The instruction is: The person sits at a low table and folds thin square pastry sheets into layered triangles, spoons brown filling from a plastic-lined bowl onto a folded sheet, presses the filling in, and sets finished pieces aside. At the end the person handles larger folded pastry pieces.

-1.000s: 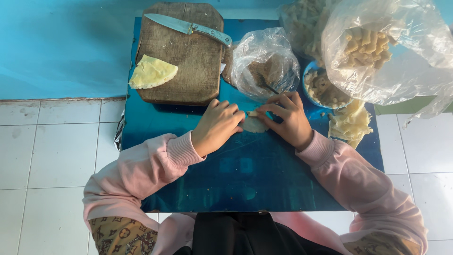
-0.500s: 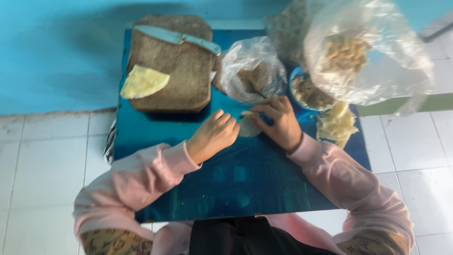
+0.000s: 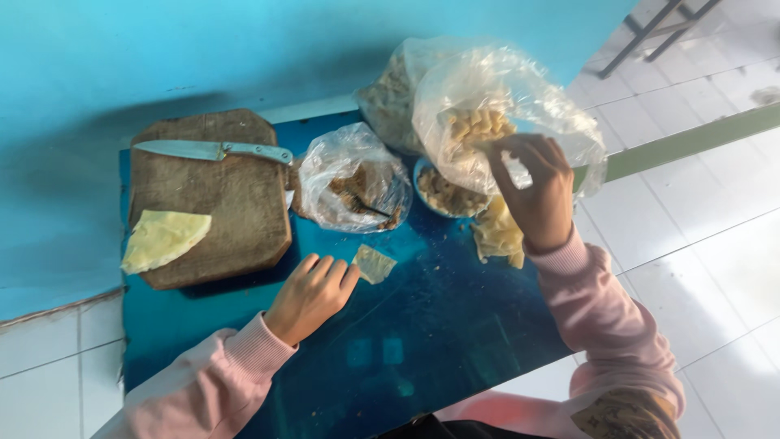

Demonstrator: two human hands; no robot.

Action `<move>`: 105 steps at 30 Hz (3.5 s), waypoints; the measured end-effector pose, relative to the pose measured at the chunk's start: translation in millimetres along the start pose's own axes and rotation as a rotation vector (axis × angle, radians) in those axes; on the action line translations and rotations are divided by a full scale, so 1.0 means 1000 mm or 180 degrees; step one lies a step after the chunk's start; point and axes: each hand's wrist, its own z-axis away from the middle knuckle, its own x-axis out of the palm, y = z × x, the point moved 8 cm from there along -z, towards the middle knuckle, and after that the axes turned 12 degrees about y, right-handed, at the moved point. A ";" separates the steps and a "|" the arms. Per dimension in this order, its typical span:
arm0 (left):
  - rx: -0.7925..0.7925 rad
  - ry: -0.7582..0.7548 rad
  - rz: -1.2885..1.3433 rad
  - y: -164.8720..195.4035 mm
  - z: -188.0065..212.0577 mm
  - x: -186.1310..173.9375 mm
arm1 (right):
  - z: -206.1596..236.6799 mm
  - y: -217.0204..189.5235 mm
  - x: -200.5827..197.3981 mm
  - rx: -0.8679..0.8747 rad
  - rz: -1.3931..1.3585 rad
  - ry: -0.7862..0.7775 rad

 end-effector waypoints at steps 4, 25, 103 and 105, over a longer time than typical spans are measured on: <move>-0.0054 0.0171 -0.0050 0.003 0.003 -0.004 | -0.006 0.009 0.014 -0.0421 0.0587 0.0417; -0.0387 0.0492 0.0428 -0.001 0.012 -0.020 | -0.013 -0.010 0.035 -0.0614 0.0634 -0.0311; -0.1282 0.0652 0.1626 -0.023 0.055 -0.057 | 0.084 -0.131 0.157 -0.0834 -0.0204 -0.1580; -0.1320 0.0639 0.1649 -0.023 0.055 -0.056 | 0.081 -0.136 0.161 -0.0888 -0.0250 -0.1576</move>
